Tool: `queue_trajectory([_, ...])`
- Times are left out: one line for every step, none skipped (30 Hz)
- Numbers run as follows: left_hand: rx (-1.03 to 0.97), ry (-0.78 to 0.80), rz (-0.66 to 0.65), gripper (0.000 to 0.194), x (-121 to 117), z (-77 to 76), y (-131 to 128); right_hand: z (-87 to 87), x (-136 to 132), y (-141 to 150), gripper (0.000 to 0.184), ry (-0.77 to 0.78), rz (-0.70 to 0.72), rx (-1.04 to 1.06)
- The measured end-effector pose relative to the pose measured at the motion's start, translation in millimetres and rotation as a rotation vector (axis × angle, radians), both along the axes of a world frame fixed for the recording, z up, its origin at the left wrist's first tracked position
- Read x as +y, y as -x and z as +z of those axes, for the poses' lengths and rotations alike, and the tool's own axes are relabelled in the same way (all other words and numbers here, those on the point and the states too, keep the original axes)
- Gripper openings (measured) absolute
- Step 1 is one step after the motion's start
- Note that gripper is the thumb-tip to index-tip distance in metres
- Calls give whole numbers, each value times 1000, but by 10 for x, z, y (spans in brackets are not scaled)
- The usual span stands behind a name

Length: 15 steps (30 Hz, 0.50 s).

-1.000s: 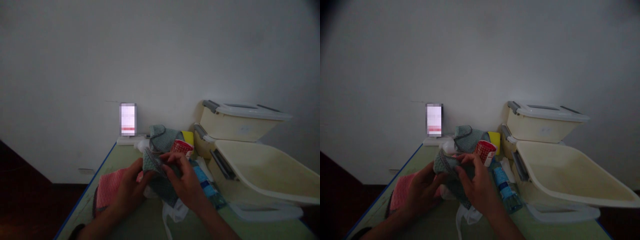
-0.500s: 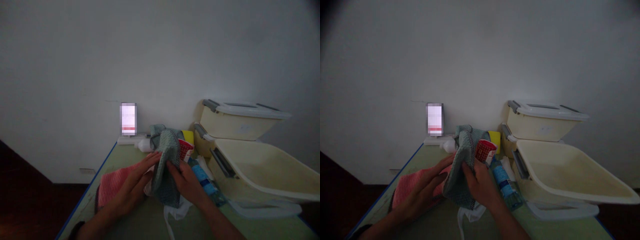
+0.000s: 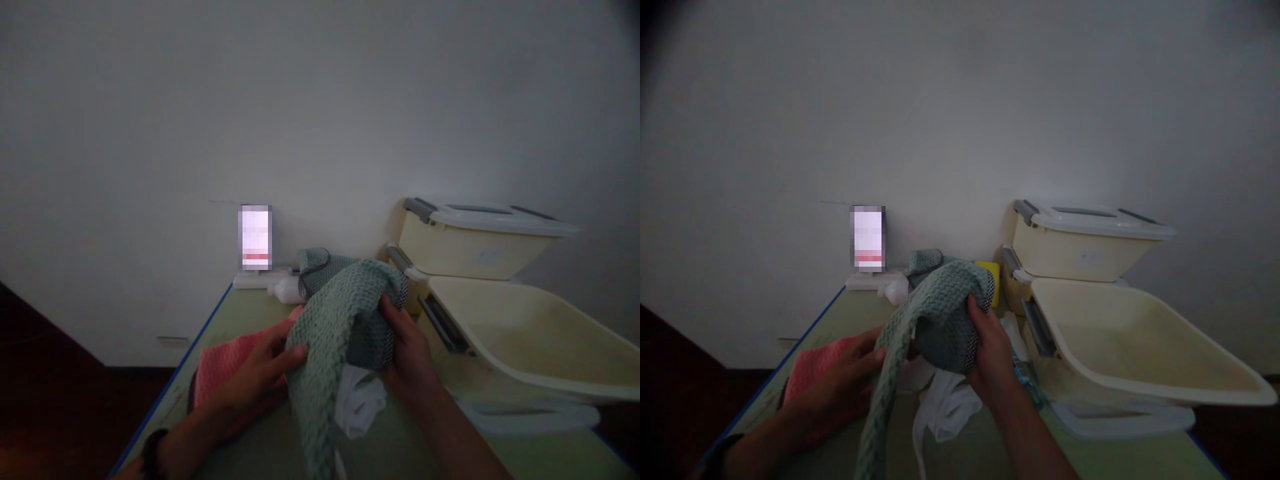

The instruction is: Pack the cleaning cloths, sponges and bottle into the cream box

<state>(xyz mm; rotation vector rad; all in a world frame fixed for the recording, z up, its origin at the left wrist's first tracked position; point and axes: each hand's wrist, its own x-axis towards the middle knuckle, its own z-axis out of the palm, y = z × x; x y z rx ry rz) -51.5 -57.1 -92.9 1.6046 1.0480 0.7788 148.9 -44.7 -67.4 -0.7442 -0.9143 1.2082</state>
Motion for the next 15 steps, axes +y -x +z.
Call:
queue_trajectory([-138,95,-14,43,11,-4,-5,0,18,2,21,27,-18,38])
queue_trajectory([-242,156,5,44,25,-1,-13,3,34,1,18,56,-34,81])
queue_trajectory([-323,191,51,43,42,8,-24,11,47,-3,17,85,-49,128])
queue_trajectory([-380,201,119,42,62,22,-35,24,57,-11,16,115,-59,173])
queue_trajectory([-407,191,194,41,83,40,-45,43,64,-22,17,145,-69,215])
queue_trajectory([-410,167,265,40,105,58,-53,66,67,-36,19,177,-82,252])
queue_trajectory([-398,138,324,42,125,75,-58,90,68,-52,20,210,-97,281])
queue_trajectory([-379,107,372,44,143,88,-60,114,67,-69,21,243,-110,302])
queue_trajectory([-356,74,405,44,157,96,-60,135,65,-87,22,269,-126,316])
queue_trajectory([-331,39,419,42,165,101,-58,150,63,-104,22,284,-138,323])
queue_trajectory([-304,8,415,38,169,102,-56,158,62,-119,22,289,-145,323])
queue_trajectory([-277,-19,399,32,168,101,-55,161,61,-133,22,287,-144,319])
queue_trajectory([-254,-47,383,27,163,99,-56,159,60,-145,23,283,-141,314])
queue_trajectory([-238,-74,375,22,156,97,-59,154,60,-155,23,280,-135,310])
queue_trajectory([-233,-98,381,19,149,97,-62,146,59,-164,24,280,-128,306])
